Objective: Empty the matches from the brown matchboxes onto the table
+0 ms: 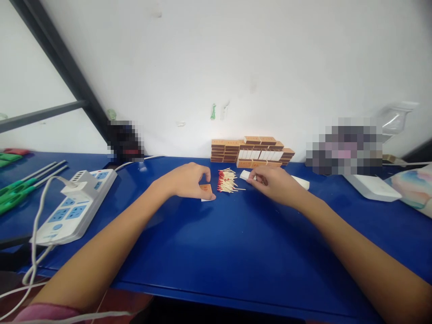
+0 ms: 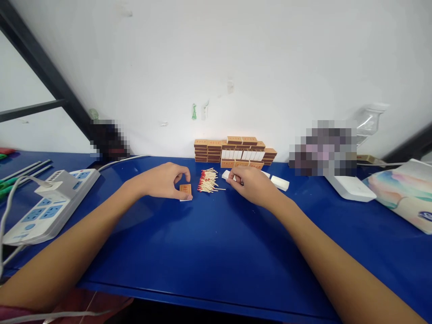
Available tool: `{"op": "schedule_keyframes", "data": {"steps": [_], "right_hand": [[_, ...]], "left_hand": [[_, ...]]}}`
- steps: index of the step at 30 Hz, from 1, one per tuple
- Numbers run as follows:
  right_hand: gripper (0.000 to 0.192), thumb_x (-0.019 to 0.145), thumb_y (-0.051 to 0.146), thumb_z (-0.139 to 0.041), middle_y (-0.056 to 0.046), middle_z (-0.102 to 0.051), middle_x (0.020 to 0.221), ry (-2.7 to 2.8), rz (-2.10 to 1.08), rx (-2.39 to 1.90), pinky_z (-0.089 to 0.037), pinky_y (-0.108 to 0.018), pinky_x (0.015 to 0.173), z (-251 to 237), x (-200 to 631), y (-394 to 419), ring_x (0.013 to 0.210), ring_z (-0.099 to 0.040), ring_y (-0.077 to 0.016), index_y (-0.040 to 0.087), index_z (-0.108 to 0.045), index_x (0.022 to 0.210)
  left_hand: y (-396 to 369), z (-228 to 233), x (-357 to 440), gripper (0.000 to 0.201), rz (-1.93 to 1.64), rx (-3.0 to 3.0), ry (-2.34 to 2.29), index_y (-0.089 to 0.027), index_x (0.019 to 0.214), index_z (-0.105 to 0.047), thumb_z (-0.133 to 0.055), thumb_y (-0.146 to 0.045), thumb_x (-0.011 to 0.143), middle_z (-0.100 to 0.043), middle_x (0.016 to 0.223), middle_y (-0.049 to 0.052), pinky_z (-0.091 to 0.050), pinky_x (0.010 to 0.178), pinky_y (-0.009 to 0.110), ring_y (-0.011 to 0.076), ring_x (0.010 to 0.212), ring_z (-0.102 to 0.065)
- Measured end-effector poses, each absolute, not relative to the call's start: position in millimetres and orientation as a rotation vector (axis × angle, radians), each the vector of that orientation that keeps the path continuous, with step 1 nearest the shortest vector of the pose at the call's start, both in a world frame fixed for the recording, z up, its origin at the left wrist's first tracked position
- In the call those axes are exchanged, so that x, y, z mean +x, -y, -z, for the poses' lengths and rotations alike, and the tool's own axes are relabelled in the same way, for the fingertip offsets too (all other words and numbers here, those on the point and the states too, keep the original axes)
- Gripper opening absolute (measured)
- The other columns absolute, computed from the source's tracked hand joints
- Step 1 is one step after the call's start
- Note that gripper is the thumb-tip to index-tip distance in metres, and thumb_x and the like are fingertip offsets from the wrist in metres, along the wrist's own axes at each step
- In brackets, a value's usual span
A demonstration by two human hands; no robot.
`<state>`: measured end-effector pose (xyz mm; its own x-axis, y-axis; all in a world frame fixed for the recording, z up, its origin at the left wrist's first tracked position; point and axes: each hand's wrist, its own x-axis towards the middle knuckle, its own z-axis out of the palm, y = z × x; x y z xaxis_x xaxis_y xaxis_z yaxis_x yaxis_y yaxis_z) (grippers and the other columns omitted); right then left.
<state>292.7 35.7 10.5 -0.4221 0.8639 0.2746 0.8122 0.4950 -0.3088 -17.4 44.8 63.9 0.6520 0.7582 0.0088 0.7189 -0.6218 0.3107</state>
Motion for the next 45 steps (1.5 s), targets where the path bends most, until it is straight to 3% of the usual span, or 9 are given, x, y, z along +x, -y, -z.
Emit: {"op": "schedule_keyframes", "data": {"steps": [3, 8, 14, 16, 22, 26, 30, 37, 45], "right_hand": [[0.024, 0.099, 0.038, -0.055, -0.004, -0.066, 0.075, 2.34, -0.185, -1.403, -0.036, -0.031, 0.062, -10.7, 294.2, -35.8, 0.067, -0.057, -0.0192, 0.021, -0.067, 0.088], [0.026, 0.098, 0.041, -0.057, -0.003, -0.065, 0.073, 2.292, -0.246, -1.37, -0.038, -0.032, 0.062, -14.8, 291.6, -31.8, 0.066, -0.056, -0.0186, 0.021, -0.068, 0.087], [0.058, 0.096, 0.073, -0.048, -0.008, -0.071, 0.084, 1.763, -1.135, -1.314, -0.037, -0.029, 0.043, -19.4, 250.5, -6.5, 0.056, -0.055, -0.0152, 0.019, -0.069, 0.095], [0.057, 0.092, 0.074, -0.056, -0.009, -0.073, 0.09, 1.64, -1.298, -1.318, -0.036, -0.026, 0.037, -17.2, 236.8, 1.9, 0.054, -0.056, -0.0138, 0.019, -0.069, 0.097], [0.036, 0.087, 0.054, -0.071, -0.004, -0.07, 0.072, 1.653, -1.099, -1.328, -0.039, -0.023, 0.043, -17.2, 238.1, 5.0, 0.051, -0.054, -0.0108, 0.019, -0.066, 0.084], [0.03, 0.087, 0.048, -0.071, -0.001, -0.065, 0.064, 1.844, -1.111, -1.278, -0.042, -0.023, 0.048, -26.5, 253.7, -0.1, 0.054, -0.057, -0.0119, 0.019, -0.066, 0.081], [0.034, 0.089, 0.052, -0.071, 0.0, -0.064, 0.066, 1.887, -1.124, -1.226, -0.042, -0.023, 0.049, -28.4, 258.8, -2.3, 0.056, -0.057, -0.0117, 0.019, -0.065, 0.083], [0.046, 0.087, 0.06, -0.074, 0.001, -0.065, 0.08, 1.54, -1.035, -1.182, -0.04, -0.022, 0.041, -14.5, 251.8, -6.7, 0.051, -0.056, -0.0102, 0.022, -0.059, 0.107], [0.046, 0.087, 0.062, -0.073, 0.001, -0.062, 0.078, 1.459, -1.101, -1.157, -0.04, -0.022, 0.039, -14.1, 241.7, -0.7, 0.052, -0.053, -0.0098, 0.022, -0.064, 0.107]], "left_hand": [[-45.7, -62.3, -20.5, 0.057, -0.129, 2.597, -1.27, -0.022, 0.098, -0.073, -0.084, -0.064, 0.062, -0.071, 0.084, 0.004, -0.036, 0.057, 0.03, 0.0208, 0.067, -0.062], [-48.5, -58.7, -19.5, 0.042, -0.115, 2.608, -1.259, -0.02, 0.083, -0.072, -0.08, -0.059, 0.069, -0.072, 0.079, 0.004, -0.039, 0.061, 0.03, 0.0208, 0.068, -0.064], [-34.4, -54.1, 1.8, 0.052, -0.485, 2.632, -1.303, -0.019, 0.089, -0.067, -0.071, -0.07, 0.08, -0.073, 0.08, 0.005, -0.042, 0.063, 0.03, 0.0203, 0.07, -0.066], [-26.6, -49.5, 11.7, 0.052, -0.53, 2.69, -1.352, -0.02, 0.089, -0.066, -0.068, -0.072, 0.082, -0.073, 0.079, 0.005, -0.042, 0.063, 0.031, 0.0218, 0.07, -0.067], [-19.3, -39.4, 20.3, 0.061, -0.737, 2.83, -1.297, -0.019, 0.112, -0.065, -0.069, -0.073, 0.084, -0.077, 0.097, 0.008, -0.053, 0.074, 0.039, 0.0282, 0.085, -0.072], [-25.3, -36.0, 16.4, 0.05, -0.864, 2.906, -0.837, -0.02, 0.127, -0.063, -0.077, -0.05, 0.089, -0.074, 0.122, 0.008, -0.054, 0.095, 0.04, 0.0261, 0.109, -0.07], [-27.6, -30.5, 17.5, 0.029, -0.889, 2.889, -0.709, -0.02, 0.115, -0.07, -0.073, -0.039, 0.093, -0.077, 0.108, 0.006, -0.056, 0.087, 0.037, 0.0231, 0.097, -0.07], [-33.4, -23.9, 17.5, 0.032, -1.223, 2.759, -1.0, -0.018, 0.112, -0.074, -0.08, -0.037, 0.087, -0.079, 0.1, 0.006, -0.057, 0.081, 0.038, 0.0228, 0.09, -0.07], [-35.2, -18.9, 20.6, 0.028, -1.382, 2.811, -0.972, -0.015, 0.107, -0.074, -0.077, -0.038, 0.09, -0.08, 0.096, 0.008, -0.057, 0.08, 0.039, 0.0226, 0.085, -0.07]]}}
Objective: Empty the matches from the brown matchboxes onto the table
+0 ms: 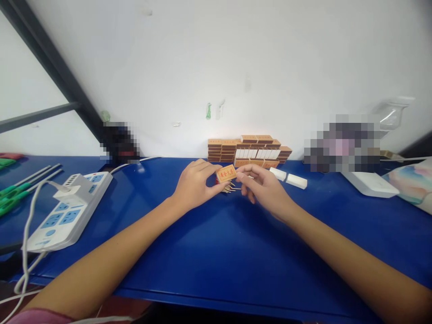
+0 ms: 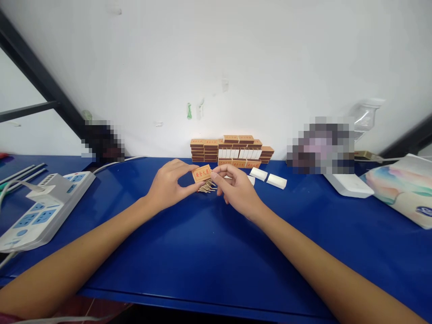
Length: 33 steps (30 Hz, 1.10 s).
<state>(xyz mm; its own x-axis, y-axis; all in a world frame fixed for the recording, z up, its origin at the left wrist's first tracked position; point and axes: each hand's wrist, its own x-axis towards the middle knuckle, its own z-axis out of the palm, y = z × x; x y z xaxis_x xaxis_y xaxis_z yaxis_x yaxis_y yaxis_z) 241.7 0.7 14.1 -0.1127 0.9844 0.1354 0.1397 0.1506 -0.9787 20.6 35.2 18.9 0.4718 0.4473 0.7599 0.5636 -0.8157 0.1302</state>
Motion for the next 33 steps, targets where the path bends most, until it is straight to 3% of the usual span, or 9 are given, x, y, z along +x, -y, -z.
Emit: {"op": "schedule_keyframes", "data": {"steps": [5, 10, 16, 22, 33], "right_hand": [[0.047, 0.081, 0.057, -0.079, 0.001, -0.063, 0.087, 1.196, -0.976, -1.156, -0.039, -0.021, 0.04, -17.0, 243.5, -3.2, 0.058, -0.055, -0.0109, 0.025, -0.058, 0.108], [0.044, 0.087, 0.063, -0.071, -0.003, -0.065, 0.092, 1.394, -1.217, -1.149, -0.044, -0.022, 0.042, -17.5, 238.4, 4.1, 0.069, -0.061, -0.0146, 0.023, -0.065, 0.103], [0.042, 0.085, 0.062, -0.075, -0.004, -0.065, 0.101, 1.266, -1.159, -1.17, -0.044, -0.021, 0.043, -21.6, 235.4, 8.3, 0.071, -0.059, -0.0129, 0.022, -0.064, 0.095], [0.042, 0.088, 0.063, -0.072, -0.003, -0.062, 0.08, 1.354, -1.247, -1.217, -0.046, -0.023, 0.046, -19.4, 237.3, 7.0, 0.069, -0.059, -0.0154, 0.022, -0.068, 0.095], [0.046, 0.084, 0.065, -0.074, 0.0, -0.063, 0.067, 1.445, -1.154, -1.258, -0.044, -0.026, 0.045, -15.3, 239.3, 5.1, 0.048, -0.05, -0.0097, 0.02, -0.066, 0.083]], "left_hand": [[-33.7, -18.1, 21.9, 0.027, 1.253, -2.54, 0.914, -0.016, 0.106, -0.075, -0.079, -0.037, 0.088, -0.079, 0.094, 0.007, -0.057, 0.078, 0.038, 0.0215, 0.082, -0.069], [-31.4, -16.3, 23.2, 0.026, 1.245, -2.566, 0.923, -0.016, 0.107, -0.075, -0.078, -0.036, 0.089, -0.079, 0.093, 0.007, -0.057, 0.079, 0.038, 0.0217, 0.083, -0.069], [-29.2, -15.9, 25.1, 0.027, 1.233, -2.595, 0.914, -0.017, 0.106, -0.076, -0.076, -0.039, 0.091, -0.079, 0.092, 0.007, -0.056, 0.077, 0.038, 0.0215, 0.081, -0.07], [-29.1, -11.9, 25.5, 0.033, 1.2, -2.613, 0.877, -0.016, 0.114, -0.075, -0.073, -0.041, 0.093, -0.08, 0.096, 0.008, -0.057, 0.078, 0.039, 0.0225, 0.084, -0.07], [-31.4, -9.7, 22.3, 0.04, 1.081, -2.713, 0.812, -0.018, 0.117, -0.072, -0.074, -0.049, 0.093, -0.08, 0.102, 0.007, -0.055, 0.084, 0.04, 0.0231, 0.09, -0.069]]}}
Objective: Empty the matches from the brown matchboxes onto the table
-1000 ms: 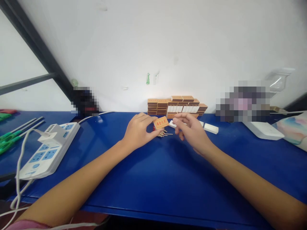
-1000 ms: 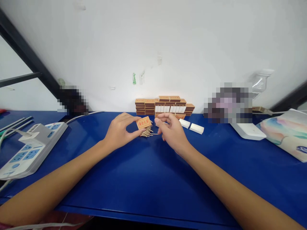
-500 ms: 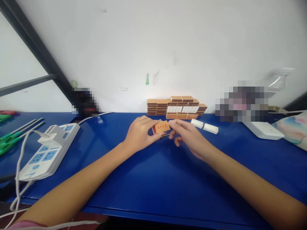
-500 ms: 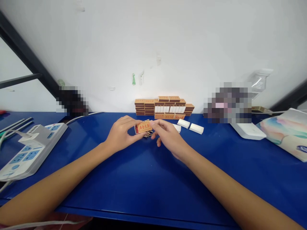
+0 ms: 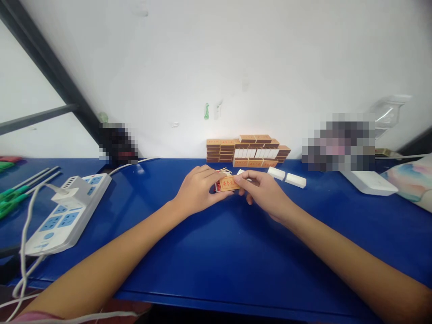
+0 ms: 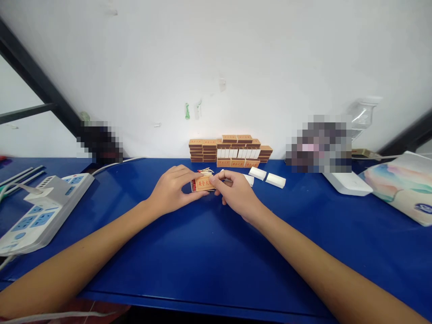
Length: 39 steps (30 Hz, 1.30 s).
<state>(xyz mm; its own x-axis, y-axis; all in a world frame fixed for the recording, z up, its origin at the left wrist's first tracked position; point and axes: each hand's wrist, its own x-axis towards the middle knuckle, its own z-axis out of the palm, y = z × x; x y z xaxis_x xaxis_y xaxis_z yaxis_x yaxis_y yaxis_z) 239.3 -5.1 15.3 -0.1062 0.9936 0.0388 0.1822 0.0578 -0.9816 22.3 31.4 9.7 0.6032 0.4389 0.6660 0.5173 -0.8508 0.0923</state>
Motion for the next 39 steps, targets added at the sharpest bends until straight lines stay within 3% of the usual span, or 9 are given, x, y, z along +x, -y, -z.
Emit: {"op": "schedule_keyframes", "data": {"steps": [5, 12, 22, 31, 35, 39], "right_hand": [[0.043, 0.084, 0.062, -0.074, 0.0, -0.063, 0.067, 1.382, -1.134, -1.3, -0.043, -0.025, 0.046, -12.6, 243.5, -0.3, 0.049, -0.051, -0.0102, 0.02, -0.067, 0.084], [0.042, 0.088, 0.062, -0.071, -0.003, -0.065, 0.074, 1.434, -1.212, -1.234, -0.046, -0.025, 0.046, -12.1, 239.0, 3.9, 0.06, -0.056, -0.0135, 0.021, -0.073, 0.096], [0.034, 0.086, 0.053, -0.074, -0.004, -0.064, 0.067, 1.338, -1.117, -1.334, -0.045, -0.026, 0.044, -12.5, 249.4, -7.0, 0.054, -0.054, -0.0136, 0.02, -0.071, 0.08], [0.027, 0.079, 0.044, -0.077, -0.003, -0.065, 0.065, 1.299, -0.726, -1.465, -0.04, -0.027, 0.042, -13.5, 286.4, -33.7, 0.05, -0.055, -0.0149, 0.02, -0.065, 0.083], [0.027, 0.08, 0.04, -0.075, -0.003, -0.071, 0.076, 1.275, -0.549, -1.498, -0.047, -0.03, 0.05, -7.5, 304.0, -46.4, 0.055, -0.06, -0.0168, 0.022, -0.061, 0.093], [0.024, 0.084, 0.041, -0.07, -0.003, -0.071, 0.073, 1.31, -0.502, -1.555, -0.048, -0.033, 0.058, 0.1, 314.8, -55.8, 0.058, -0.061, -0.0192, 0.022, -0.065, 0.096]], "left_hand": [[-34.5, -6.6, 21.1, 0.045, 1.076, -2.7, 0.832, -0.015, 0.122, -0.071, -0.076, -0.048, 0.092, -0.079, 0.101, 0.008, -0.056, 0.082, 0.04, 0.0242, 0.09, -0.069], [-33.5, -6.6, 21.7, 0.037, 1.109, -2.712, 0.86, -0.016, 0.12, -0.072, -0.073, -0.044, 0.095, -0.079, 0.1, 0.008, -0.056, 0.078, 0.039, 0.0228, 0.087, -0.067], [-35.7, -7.8, 21.2, 0.039, 1.076, -2.716, 0.894, -0.018, 0.126, -0.071, -0.074, -0.04, 0.094, -0.08, 0.1, 0.006, -0.057, 0.079, 0.039, 0.0234, 0.089, -0.069], [-42.0, -7.9, 15.9, 0.037, 1.066, -2.682, 0.918, -0.018, 0.121, -0.075, -0.074, -0.044, 0.094, -0.079, 0.097, 0.007, -0.056, 0.078, 0.038, 0.0227, 0.086, -0.068], [-43.2, -5.9, 14.5, 0.039, 1.027, -2.707, 0.891, -0.019, 0.125, -0.073, -0.071, -0.044, 0.095, -0.078, 0.092, 0.006, -0.055, 0.078, 0.037, 0.0226, 0.086, -0.068], [-41.9, -6.8, 15.2, 0.039, 1.001, -2.693, 0.869, -0.018, 0.123, -0.073, -0.068, -0.046, 0.097, -0.077, 0.093, 0.008, -0.055, 0.081, 0.039, 0.0235, 0.088, -0.068]]}}
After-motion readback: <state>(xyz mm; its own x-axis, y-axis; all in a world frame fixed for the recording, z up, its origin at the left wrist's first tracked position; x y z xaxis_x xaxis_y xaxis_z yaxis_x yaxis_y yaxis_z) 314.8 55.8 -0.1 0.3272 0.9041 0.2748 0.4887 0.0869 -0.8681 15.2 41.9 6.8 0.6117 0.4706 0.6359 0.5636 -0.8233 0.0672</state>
